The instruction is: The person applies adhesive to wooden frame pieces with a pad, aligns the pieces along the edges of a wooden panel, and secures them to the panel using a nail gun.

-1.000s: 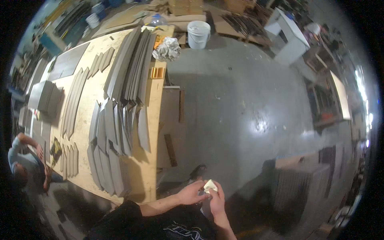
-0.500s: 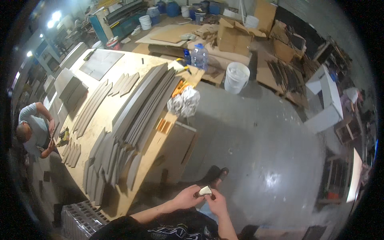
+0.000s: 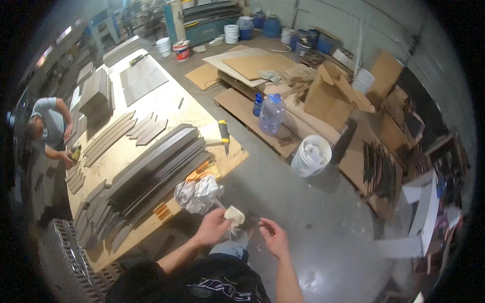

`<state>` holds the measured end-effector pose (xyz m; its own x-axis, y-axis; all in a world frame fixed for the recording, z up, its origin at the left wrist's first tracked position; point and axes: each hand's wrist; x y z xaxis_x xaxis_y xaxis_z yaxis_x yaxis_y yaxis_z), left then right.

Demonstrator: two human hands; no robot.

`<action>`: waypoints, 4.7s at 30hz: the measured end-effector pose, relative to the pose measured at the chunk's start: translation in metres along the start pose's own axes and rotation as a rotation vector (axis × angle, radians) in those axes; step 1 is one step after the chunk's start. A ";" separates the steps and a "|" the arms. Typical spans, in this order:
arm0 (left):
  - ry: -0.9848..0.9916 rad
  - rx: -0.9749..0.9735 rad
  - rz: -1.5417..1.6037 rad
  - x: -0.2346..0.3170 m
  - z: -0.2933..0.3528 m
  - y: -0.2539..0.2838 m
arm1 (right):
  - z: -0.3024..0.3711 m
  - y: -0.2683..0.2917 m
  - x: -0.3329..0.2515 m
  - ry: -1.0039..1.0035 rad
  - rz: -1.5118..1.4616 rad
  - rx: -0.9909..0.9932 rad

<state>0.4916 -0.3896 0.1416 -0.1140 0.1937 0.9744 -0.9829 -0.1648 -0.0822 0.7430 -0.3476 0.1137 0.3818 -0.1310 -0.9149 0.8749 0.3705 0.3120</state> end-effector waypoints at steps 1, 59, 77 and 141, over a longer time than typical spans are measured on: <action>-0.073 0.067 0.032 0.000 -0.031 -0.002 | -0.029 0.017 0.009 0.005 0.017 -0.028; -1.071 2.819 1.291 0.040 -0.613 0.094 | -0.692 -0.356 -0.238 1.708 0.397 -2.353; -0.217 2.550 0.730 0.133 -0.708 0.316 | -1.035 -0.481 -0.387 1.002 0.903 -1.922; 1.202 2.547 -0.060 0.099 -0.909 0.664 | -1.354 -0.982 -0.629 1.471 0.751 -1.421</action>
<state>-0.3038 0.3997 -0.0063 -0.8306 0.1701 0.5303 0.5356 -0.0169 0.8443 -0.7595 0.6158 0.0365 -0.5910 0.6702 -0.4490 -0.2956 0.3379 0.8936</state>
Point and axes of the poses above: each hand's wrist, its own z-axis away from the middle knuckle, its own y-axis out of the back of the hand, x = y × z, and after that the axes turned 13 degrees about z, right-handed
